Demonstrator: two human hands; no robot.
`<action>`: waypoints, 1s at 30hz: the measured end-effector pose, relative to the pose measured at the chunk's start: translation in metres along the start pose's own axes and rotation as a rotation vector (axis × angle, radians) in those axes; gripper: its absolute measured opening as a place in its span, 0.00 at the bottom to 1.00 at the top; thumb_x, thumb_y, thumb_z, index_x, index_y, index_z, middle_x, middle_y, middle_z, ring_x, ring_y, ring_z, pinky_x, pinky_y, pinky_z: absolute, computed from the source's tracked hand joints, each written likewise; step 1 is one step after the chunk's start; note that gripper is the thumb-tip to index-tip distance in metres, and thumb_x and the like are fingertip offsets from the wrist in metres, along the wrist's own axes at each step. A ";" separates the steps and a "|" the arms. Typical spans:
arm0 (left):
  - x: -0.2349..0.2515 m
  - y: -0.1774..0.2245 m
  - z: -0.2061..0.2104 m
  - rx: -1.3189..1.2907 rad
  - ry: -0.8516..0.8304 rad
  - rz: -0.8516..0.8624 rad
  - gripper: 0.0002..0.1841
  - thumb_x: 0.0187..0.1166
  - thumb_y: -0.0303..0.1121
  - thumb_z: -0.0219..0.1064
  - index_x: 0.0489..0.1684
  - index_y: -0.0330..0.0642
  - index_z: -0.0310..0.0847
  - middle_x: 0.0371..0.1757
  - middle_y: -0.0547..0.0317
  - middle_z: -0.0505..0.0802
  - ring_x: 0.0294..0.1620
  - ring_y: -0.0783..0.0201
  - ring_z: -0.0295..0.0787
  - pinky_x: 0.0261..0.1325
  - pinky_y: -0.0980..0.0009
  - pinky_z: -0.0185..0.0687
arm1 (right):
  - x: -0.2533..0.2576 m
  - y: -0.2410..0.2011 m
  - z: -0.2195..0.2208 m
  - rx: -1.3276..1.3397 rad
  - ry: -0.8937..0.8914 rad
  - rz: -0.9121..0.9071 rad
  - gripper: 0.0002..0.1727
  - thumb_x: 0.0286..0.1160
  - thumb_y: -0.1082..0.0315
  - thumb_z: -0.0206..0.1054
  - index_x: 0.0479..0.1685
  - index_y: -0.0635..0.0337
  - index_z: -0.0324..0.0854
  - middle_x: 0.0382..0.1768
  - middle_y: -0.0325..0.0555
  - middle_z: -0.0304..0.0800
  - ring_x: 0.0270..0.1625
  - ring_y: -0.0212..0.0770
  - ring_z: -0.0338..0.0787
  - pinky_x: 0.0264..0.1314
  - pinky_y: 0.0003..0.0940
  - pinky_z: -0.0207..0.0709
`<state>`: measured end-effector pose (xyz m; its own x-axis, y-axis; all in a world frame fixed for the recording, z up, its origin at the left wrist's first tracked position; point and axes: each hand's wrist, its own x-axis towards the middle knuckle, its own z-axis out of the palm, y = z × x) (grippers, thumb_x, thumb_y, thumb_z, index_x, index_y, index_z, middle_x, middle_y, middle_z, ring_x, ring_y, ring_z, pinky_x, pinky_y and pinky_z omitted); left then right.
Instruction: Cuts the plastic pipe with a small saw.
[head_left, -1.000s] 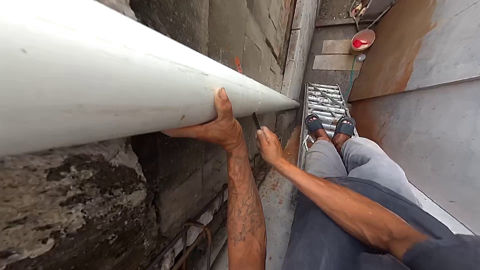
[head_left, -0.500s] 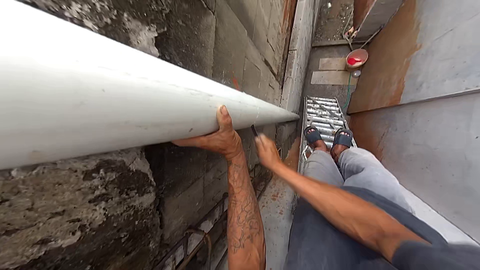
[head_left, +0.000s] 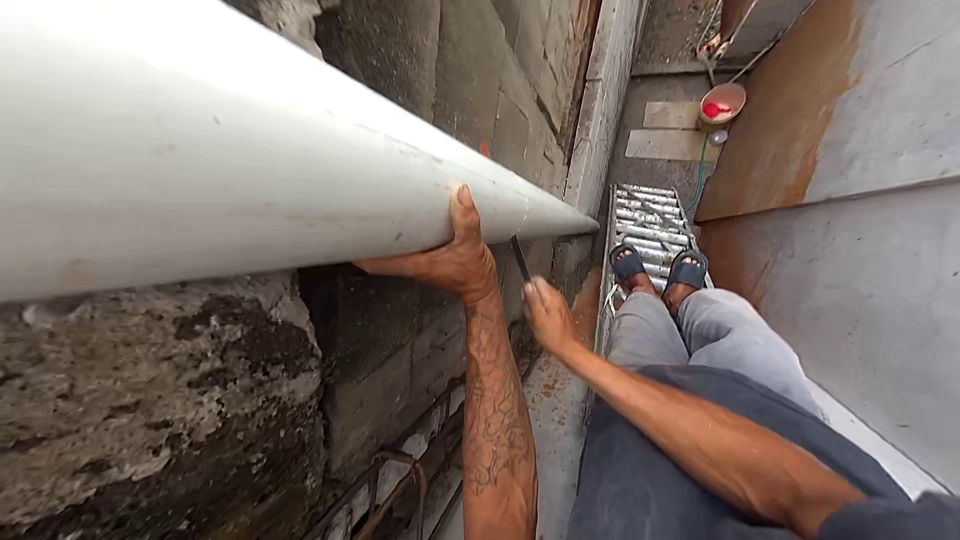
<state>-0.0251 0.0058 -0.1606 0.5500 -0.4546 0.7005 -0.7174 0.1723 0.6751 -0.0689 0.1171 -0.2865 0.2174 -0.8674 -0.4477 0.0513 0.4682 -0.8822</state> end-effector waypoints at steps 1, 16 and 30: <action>0.000 0.000 0.003 0.000 -0.004 -0.012 0.66 0.62 0.47 0.81 0.85 0.17 0.26 0.83 0.27 0.62 0.84 0.59 0.66 0.82 0.74 0.65 | 0.005 -0.007 -0.003 -0.008 -0.002 0.018 0.21 0.93 0.63 0.43 0.42 0.67 0.79 0.21 0.40 0.74 0.24 0.37 0.76 0.34 0.37 0.75; -0.002 -0.002 0.000 -0.014 0.029 0.022 0.65 0.60 0.43 0.80 0.85 0.16 0.28 0.81 0.25 0.63 0.80 0.59 0.67 0.80 0.76 0.65 | 0.015 -0.003 0.000 -0.004 0.008 -0.072 0.22 0.95 0.58 0.42 0.42 0.65 0.76 0.19 0.45 0.71 0.19 0.42 0.74 0.24 0.43 0.73; 0.000 -0.002 0.004 -0.046 0.030 0.014 0.66 0.58 0.42 0.80 0.85 0.16 0.25 0.81 0.26 0.62 0.81 0.61 0.66 0.80 0.77 0.65 | 0.033 -0.016 0.008 0.041 0.044 -0.012 0.21 0.94 0.62 0.42 0.39 0.66 0.76 0.19 0.43 0.72 0.22 0.40 0.76 0.30 0.42 0.75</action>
<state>-0.0255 0.0025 -0.1628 0.5533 -0.4256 0.7161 -0.7049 0.2189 0.6747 -0.0546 0.0822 -0.2863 0.1733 -0.8790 -0.4442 0.0938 0.4637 -0.8810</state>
